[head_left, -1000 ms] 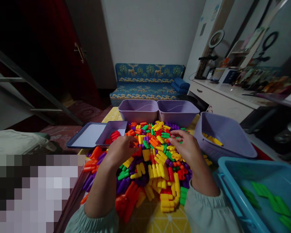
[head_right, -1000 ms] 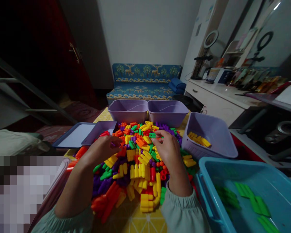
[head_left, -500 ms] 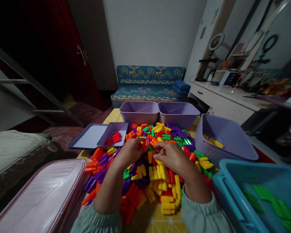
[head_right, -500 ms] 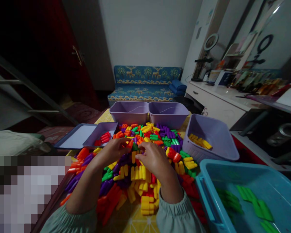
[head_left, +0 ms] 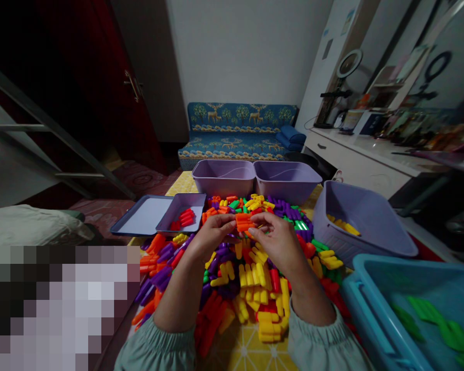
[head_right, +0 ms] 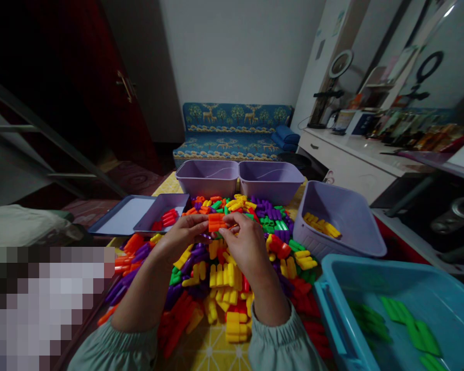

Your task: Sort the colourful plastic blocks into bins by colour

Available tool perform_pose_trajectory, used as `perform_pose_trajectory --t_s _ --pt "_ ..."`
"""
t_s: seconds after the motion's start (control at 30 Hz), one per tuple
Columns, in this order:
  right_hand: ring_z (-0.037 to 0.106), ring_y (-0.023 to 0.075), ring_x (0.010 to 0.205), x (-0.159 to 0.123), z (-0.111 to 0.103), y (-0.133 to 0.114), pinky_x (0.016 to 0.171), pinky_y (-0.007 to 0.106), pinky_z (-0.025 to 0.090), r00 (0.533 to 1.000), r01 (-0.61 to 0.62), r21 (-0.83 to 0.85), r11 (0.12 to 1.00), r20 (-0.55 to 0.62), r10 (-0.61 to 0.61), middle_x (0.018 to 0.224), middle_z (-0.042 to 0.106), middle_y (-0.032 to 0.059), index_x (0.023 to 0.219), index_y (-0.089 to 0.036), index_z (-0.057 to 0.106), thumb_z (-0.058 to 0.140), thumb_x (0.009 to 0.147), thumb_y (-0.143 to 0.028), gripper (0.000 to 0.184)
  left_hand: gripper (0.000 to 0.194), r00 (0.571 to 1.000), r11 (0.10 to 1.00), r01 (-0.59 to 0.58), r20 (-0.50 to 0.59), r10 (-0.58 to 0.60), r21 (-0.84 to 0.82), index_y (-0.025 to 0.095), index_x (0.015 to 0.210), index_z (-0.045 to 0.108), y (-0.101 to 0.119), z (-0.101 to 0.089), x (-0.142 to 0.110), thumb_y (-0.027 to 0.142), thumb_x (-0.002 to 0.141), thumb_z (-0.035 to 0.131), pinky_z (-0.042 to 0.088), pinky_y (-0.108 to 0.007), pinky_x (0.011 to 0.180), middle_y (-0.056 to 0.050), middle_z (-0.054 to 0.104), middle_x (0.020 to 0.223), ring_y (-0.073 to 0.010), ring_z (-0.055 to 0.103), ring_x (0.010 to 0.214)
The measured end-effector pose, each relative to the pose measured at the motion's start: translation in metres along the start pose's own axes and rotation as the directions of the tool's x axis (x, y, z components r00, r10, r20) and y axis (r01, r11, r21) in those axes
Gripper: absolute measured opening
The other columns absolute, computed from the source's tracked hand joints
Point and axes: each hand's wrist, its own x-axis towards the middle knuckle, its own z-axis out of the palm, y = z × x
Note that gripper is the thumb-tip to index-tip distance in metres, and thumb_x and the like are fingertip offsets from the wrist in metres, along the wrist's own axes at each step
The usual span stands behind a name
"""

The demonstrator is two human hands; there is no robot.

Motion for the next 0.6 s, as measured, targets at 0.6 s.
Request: perform_pose_trajectory --t_s 0.6 --pt "0.063 0.0147 0.064 0.004 0.005 0.016 0.063 0.030 0.053 0.999 -0.039 0.166 0.985 0.017 0.036 0.085 0.065 0.0039 0.119 -0.018 0.061 0.065 0.077 -0.031 0.045 0.047 0.999 0.979 -0.041 -0.013 0.039 -0.198 0.013 0.118 0.066 -0.005 0.008 -0.001 0.017 0.072 0.075 0.058 -0.028 0.070 -0.011 0.071 0.104 -0.0181 0.069 0.082"
